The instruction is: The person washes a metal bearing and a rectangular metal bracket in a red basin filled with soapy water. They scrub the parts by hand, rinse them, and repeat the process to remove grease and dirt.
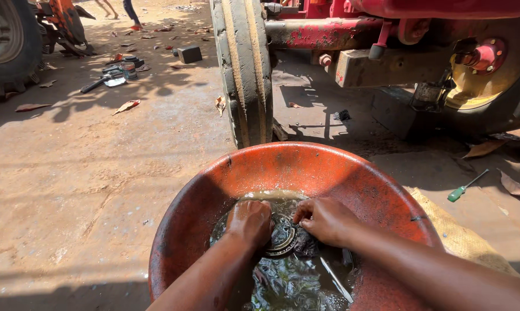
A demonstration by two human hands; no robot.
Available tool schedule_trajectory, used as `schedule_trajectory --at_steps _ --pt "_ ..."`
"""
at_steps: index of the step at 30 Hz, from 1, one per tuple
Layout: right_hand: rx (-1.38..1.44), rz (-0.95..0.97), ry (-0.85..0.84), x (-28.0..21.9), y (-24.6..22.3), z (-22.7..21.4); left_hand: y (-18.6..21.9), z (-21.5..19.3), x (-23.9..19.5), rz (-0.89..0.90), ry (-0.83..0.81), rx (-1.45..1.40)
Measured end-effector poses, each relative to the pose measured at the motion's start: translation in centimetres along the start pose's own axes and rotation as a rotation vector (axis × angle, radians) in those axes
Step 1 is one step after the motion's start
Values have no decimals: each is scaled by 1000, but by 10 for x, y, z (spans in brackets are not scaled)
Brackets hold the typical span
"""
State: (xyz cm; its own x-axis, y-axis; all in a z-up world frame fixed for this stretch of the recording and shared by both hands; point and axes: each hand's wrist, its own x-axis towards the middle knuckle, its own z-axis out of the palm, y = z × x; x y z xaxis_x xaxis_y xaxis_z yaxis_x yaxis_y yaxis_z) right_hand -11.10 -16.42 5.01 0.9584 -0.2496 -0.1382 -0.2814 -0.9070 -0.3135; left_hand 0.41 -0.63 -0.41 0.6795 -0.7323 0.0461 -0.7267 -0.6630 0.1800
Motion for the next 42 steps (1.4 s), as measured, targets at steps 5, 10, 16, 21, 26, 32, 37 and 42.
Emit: schedule_trajectory --at_steps 5,10,16,21,26,32,37,42 --pt "154 101 -13 17 4 5 3 -3 3 66 7 34" --pt "232 134 -24 13 10 11 8 4 5 102 67 59" --pt "7 24 59 12 -6 10 5 1 4 -26 -48 42" --pt "-58 61 12 9 -14 11 9 -3 0 -23 -48 88" --pt "180 65 43 23 -4 17 12 -9 -5 -55 -57 56" --pt "291 57 -24 42 13 24 13 -12 -7 -99 -119 14" --pt "240 104 21 36 5 21 12 -13 -8 -46 -99 63" --pt "97 39 84 21 -6 9 12 -17 -12 -53 -62 42"
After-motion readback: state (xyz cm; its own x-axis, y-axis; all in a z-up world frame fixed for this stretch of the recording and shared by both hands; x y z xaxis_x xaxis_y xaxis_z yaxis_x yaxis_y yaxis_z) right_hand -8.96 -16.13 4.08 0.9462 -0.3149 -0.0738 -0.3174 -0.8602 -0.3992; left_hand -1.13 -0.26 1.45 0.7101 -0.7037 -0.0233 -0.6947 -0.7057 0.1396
